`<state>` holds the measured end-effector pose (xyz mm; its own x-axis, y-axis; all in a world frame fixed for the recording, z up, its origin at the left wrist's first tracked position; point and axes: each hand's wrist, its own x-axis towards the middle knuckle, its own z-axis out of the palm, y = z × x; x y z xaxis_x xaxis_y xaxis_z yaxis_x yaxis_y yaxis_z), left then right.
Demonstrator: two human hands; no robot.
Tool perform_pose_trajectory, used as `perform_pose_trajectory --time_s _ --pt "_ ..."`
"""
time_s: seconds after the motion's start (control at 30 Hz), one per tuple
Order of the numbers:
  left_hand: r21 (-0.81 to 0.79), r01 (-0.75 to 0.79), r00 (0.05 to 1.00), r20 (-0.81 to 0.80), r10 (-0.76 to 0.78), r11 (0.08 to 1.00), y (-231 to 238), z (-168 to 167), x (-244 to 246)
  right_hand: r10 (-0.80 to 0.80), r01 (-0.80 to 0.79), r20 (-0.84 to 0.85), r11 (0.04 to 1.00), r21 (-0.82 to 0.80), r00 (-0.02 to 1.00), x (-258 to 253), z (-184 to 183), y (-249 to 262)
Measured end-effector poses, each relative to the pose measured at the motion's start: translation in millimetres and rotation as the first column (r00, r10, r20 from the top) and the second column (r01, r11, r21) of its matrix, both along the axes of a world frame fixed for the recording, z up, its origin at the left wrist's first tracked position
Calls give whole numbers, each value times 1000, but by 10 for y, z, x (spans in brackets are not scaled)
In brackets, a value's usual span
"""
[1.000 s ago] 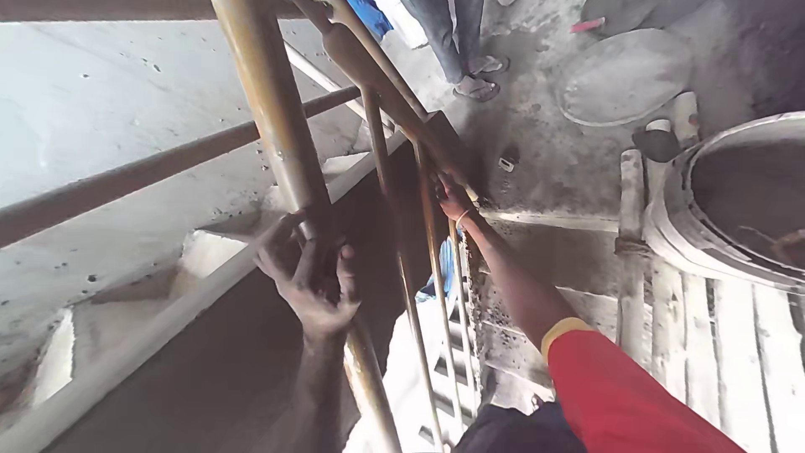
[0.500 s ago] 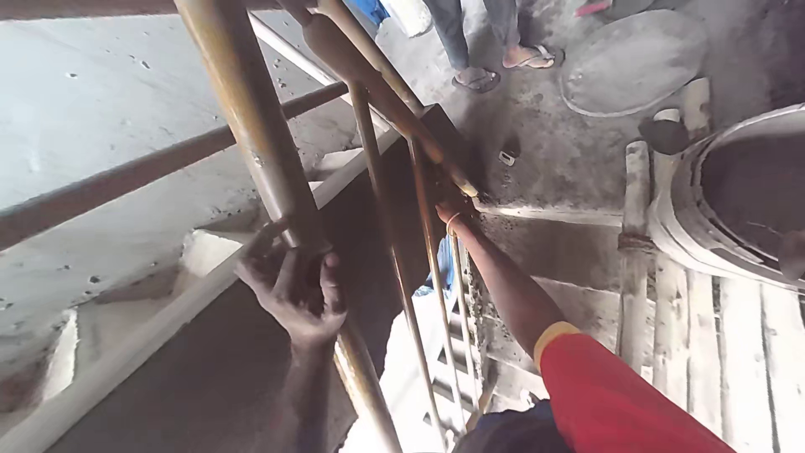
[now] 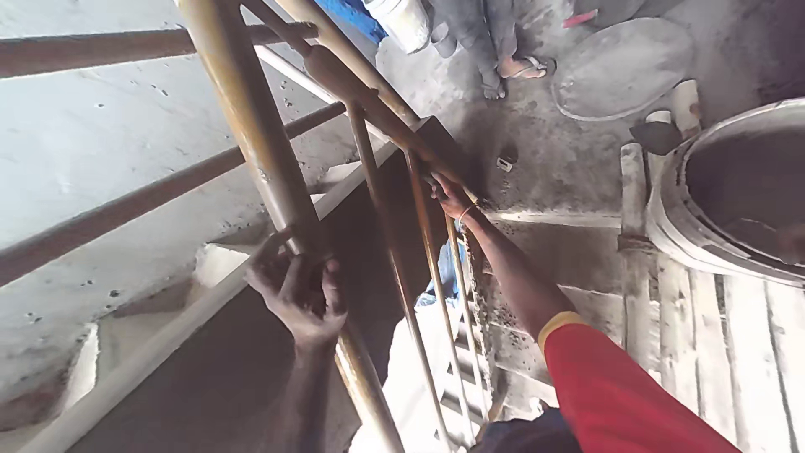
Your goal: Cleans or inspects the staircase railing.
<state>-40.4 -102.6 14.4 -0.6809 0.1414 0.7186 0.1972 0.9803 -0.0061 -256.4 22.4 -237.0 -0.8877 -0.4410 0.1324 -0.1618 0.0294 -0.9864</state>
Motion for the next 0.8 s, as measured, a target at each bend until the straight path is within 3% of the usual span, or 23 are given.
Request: perform_pose_trajectory --time_s 0.1,0.23,0.4,0.47,0.53,0.6,0.67,0.73,0.8 --pt "25 21 1000 -13 -20 999 16 -18 -3 -68 57 -57 984 -168 996 90 -278 74" --pt "34 -5 1000 -14 5 999 18 -26 2 -108 108 -1 992 -72 994 327 -76 572" --pt "43 -33 999 -7 33 999 2 -34 10 -224 217 -26 962 -166 974 331 8 561" --pt "43 -41 999 -6 41 998 5 -33 15 -276 268 -79 958 -98 958 283 36 330" --pt "53 -38 999 -5 38 998 3 -40 17 -251 257 -62 959 117 966 247 -99 134" --pt "55 -44 999 -6 45 997 7 -56 37 -192 137 113 918 372 975 296 -220 132" --pt "53 -36 999 -15 37 998 -7 -48 22 -220 91 202 859 504 954 405 -240 268" --pt "67 -33 999 -20 35 997 -12 -43 16 -224 116 157 855 505 962 574 -282 413" --pt "75 -39 999 -8 39 996 -10 -49 39 -183 138 80 908 396 980 662 -306 463"
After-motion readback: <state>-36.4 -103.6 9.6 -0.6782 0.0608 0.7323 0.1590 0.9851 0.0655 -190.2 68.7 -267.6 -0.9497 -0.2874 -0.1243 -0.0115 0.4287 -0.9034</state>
